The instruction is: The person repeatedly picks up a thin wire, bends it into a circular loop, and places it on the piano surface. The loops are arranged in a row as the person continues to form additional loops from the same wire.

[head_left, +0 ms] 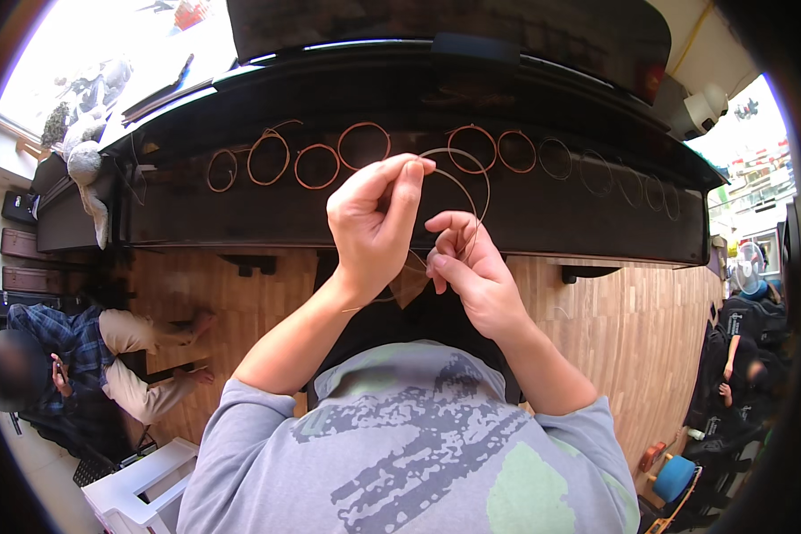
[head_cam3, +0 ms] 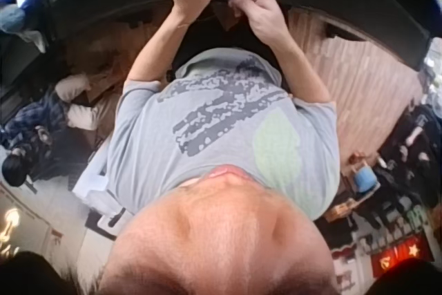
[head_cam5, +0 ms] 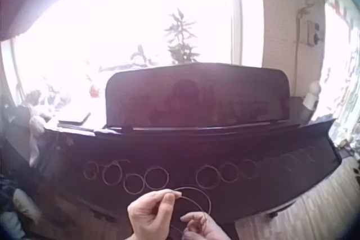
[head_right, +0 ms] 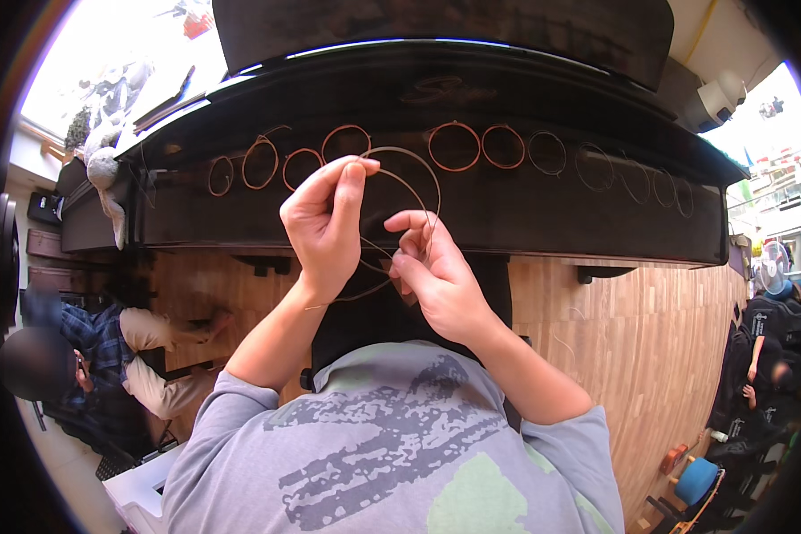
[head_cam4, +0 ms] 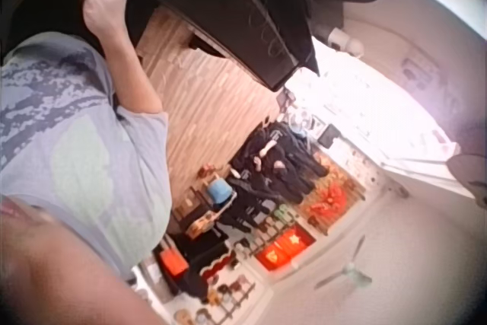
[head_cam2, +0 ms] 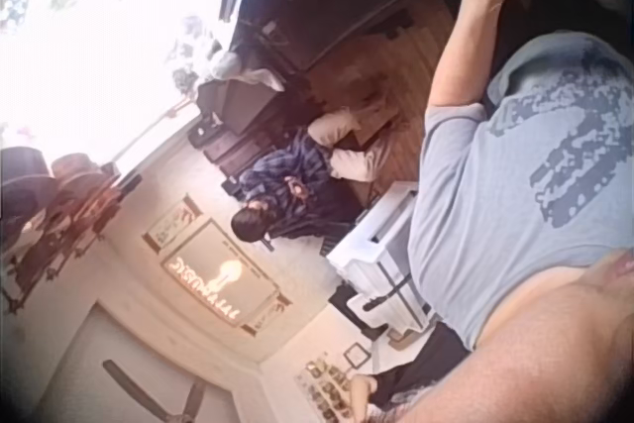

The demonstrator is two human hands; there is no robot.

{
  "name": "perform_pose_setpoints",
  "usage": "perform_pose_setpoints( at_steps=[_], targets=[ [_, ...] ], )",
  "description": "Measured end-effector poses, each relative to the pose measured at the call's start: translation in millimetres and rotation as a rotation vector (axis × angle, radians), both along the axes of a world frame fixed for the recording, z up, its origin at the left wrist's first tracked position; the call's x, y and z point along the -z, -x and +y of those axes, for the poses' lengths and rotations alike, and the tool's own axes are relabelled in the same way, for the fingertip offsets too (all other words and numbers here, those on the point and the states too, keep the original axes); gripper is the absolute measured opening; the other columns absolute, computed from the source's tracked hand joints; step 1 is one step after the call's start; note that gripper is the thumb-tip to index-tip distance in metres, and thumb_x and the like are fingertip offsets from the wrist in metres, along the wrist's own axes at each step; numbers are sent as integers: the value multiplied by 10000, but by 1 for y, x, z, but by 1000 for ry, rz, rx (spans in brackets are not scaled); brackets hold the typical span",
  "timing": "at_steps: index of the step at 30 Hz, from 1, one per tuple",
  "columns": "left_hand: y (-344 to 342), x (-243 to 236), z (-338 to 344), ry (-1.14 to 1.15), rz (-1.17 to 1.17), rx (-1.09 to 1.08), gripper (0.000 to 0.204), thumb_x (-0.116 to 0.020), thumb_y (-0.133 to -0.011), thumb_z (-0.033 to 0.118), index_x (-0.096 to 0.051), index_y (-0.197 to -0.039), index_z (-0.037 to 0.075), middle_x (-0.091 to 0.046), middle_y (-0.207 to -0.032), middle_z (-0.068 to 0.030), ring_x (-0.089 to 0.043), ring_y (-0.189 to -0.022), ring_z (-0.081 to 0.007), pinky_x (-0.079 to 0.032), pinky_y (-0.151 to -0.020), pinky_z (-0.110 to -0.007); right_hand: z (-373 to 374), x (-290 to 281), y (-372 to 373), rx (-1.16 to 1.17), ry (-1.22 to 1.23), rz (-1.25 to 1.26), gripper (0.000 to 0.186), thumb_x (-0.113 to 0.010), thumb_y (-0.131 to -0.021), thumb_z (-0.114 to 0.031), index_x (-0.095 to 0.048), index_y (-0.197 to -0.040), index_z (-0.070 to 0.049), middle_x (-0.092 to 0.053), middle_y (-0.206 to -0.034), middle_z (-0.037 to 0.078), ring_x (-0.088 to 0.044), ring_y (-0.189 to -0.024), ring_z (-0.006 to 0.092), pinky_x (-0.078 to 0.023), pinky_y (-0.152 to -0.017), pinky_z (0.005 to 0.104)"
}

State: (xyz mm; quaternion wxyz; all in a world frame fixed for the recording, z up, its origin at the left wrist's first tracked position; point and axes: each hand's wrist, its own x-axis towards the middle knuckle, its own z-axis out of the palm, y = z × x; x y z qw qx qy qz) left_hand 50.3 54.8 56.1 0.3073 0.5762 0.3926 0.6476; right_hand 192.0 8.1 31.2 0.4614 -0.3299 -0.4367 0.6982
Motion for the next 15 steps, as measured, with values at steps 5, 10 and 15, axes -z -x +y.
perform_pose_setpoints(
  at_steps=[5,10,15],
  targets=[
    [6,2,-5,-94,32,-40,95,-594,-891,7,-680,-896,-34,-625,-713,-50,-495,-580,-60,-396,-518,-211,-1,2,-14,-124,-101,-303,305,-421,-969,-77,-424,-1272,-56,-543,-971,40,-570,-848,99,-472,-743,243],
    [14,-7,-21,-247,413,-19,73,-604,-818,-40,-666,-811,-4,-692,-768,-85,-497,-507,-113,-395,-490,-236,-4,7,-20,-192,105,-113,239,-409,-999,-133,-444,-1214,-32,-602,-813,43,-613,-733,115,-484,-697,251],
    [18,-10,-33,-324,453,118,115,-639,-777,-57,-691,-869,-14,-622,-629,-47,-481,-449,-101,-360,-404,-234,0,17,-27,148,76,50,174,-445,-979,-58,-463,-1150,-30,-580,-753,39,-590,-723,125,-469,-733,243]
  ],
)
